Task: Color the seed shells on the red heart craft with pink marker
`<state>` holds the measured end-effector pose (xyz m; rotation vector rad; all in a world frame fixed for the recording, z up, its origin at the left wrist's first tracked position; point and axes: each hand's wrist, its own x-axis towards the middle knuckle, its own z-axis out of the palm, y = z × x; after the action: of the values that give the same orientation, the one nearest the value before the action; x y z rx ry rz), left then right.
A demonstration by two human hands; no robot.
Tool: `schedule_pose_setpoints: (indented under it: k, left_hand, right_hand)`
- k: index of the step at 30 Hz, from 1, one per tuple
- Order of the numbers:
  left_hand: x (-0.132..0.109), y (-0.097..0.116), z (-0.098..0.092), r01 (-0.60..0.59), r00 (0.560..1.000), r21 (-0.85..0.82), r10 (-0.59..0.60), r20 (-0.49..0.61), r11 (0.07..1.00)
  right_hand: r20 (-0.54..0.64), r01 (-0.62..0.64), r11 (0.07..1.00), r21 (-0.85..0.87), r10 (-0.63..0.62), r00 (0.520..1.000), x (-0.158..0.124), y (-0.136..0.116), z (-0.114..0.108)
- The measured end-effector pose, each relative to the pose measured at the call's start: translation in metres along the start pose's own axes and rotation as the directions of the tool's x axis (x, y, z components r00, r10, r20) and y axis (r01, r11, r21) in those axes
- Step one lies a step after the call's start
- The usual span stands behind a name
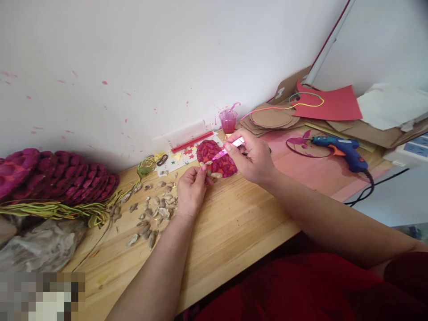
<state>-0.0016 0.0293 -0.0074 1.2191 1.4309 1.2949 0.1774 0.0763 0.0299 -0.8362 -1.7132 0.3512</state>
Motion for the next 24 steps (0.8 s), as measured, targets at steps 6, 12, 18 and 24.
schedule_pose_setpoints:
  k: [6, 12, 18, 24]
  left_hand:
    - [0.0007, -0.0018, -0.0002, -0.007, 1.0, 0.026, 0.007, 0.0, 1.0]
    - [-0.0006, 0.0005, 0.0003, -0.012, 1.0, 0.041, 0.012, -0.002, 0.999]
    - [-0.0008, 0.001, 0.0006, -0.012, 1.0, 0.053, 0.012, -0.01, 0.999]
    - [-0.0006, 0.0013, 0.0009, -0.017, 1.0, 0.059, 0.018, -0.005, 0.998]
  right_hand:
    - [0.055, -0.052, 0.998, -0.025, 0.053, 0.997, 0.0004, 0.004, 0.0001]
    - [0.054, -0.051, 0.999, 0.009, 0.05, 0.997, -0.0004, 0.0012, 0.0]
    - [0.026, -0.02, 0.997, -0.069, 0.021, 0.999, 0.0001, 0.0006, -0.001]
    - [0.065, -0.042, 0.999, 0.003, 0.042, 0.997, -0.0006, -0.0012, -0.0004]
